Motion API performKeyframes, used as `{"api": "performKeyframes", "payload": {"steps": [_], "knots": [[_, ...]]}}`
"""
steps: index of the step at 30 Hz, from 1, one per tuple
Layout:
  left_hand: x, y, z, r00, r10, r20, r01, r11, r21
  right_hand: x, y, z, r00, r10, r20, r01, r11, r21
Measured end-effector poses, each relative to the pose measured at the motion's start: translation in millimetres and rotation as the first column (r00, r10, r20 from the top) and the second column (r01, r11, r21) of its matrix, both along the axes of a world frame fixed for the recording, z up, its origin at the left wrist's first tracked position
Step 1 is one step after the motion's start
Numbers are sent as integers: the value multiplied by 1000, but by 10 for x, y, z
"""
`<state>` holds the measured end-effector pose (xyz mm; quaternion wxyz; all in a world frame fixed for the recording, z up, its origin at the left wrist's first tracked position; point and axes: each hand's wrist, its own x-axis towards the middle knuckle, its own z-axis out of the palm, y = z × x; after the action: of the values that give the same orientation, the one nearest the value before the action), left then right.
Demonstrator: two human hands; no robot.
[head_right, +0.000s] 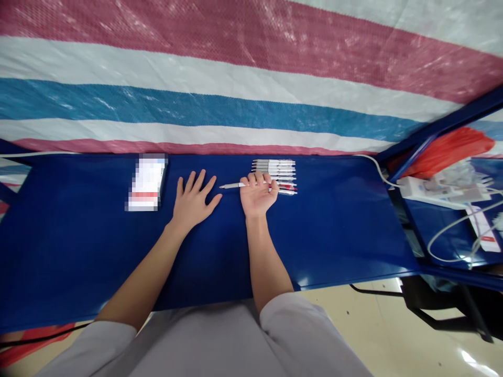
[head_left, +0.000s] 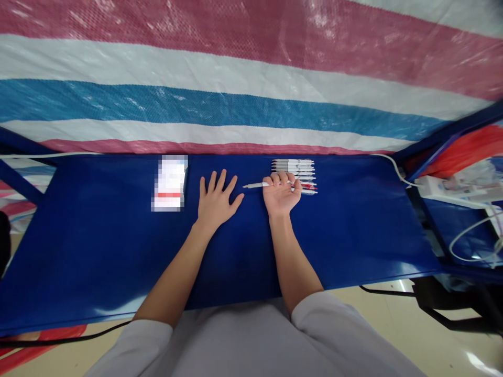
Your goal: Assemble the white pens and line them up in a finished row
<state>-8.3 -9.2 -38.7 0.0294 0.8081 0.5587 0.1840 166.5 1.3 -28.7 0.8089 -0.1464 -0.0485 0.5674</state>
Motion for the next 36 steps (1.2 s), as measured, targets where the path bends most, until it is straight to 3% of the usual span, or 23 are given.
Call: {"api": "performKeyframes", "payload": {"steps": [13, 19, 28, 31, 33, 34, 35, 36], "knots": [[-10, 4, 84, 998, -39, 39, 39, 999, -1, -21, -25, 65, 1000, 18, -8, -18, 1000, 19], [26, -1, 260, 973, -206, 101, 193, 973, 123, -50, -44, 179, 998, 51, -40, -48, 997, 68], [44, 30, 372, 957, -268, 113, 249, 955, 161, -45, -147, 245, 995, 67, 80, -66, 998, -6], [-10, 13, 411, 960, -261, 100, 237, 949, 208, 88, -161, 213, 969, 57, 241, -39, 996, -82], [-46, -1, 429, 965, -247, 90, 221, 947, 233, 185, -179, 214, 881, -9, 473, 88, 986, -144], [-61, -8, 435, 967, -239, 91, 212, 948, 237, 226, -198, 225, 780, -53, 623, 164, 979, -123], [-71, -17, 438, 968, -231, 96, 204, 951, 233, 259, -225, 242, 623, -101, 776, 225, 973, -54], [-76, -27, 438, 969, -226, 102, 198, 954, 226, 281, -258, 263, 413, -142, 900, 246, 968, 40]]}}
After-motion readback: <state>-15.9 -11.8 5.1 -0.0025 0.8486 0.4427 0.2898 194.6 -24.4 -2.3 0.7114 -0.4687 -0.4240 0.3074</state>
